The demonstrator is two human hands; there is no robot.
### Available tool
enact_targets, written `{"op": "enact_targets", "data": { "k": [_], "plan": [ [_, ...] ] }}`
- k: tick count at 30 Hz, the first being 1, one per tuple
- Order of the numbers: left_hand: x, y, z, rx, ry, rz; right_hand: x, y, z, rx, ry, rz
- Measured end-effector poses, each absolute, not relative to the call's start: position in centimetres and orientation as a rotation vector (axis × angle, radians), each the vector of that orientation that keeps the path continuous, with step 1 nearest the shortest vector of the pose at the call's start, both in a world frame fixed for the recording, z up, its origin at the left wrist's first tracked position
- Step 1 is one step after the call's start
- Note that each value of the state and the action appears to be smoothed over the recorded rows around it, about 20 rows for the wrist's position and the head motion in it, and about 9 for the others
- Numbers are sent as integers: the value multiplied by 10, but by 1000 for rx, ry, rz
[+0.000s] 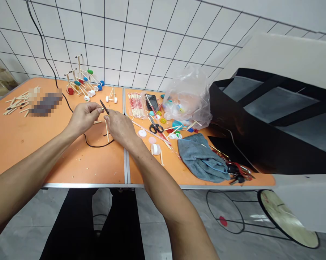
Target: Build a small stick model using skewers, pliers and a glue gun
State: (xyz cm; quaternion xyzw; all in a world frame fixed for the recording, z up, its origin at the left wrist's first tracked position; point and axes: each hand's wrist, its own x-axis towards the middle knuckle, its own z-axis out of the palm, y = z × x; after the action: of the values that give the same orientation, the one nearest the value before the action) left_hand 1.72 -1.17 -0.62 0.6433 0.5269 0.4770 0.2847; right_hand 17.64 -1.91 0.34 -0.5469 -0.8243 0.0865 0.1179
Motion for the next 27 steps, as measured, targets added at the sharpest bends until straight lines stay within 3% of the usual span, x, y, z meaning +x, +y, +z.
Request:
{"op": "enact_targets", "data": {
  "k": [9,27],
  "plan": [
    [19,-12,-19,1968,1568,1317,172,-24,9,-1663,-2378,310],
    [19,-9,-16,1945,1354,1387,173,-18,8,-1725,-2207,341]
  ]
}}
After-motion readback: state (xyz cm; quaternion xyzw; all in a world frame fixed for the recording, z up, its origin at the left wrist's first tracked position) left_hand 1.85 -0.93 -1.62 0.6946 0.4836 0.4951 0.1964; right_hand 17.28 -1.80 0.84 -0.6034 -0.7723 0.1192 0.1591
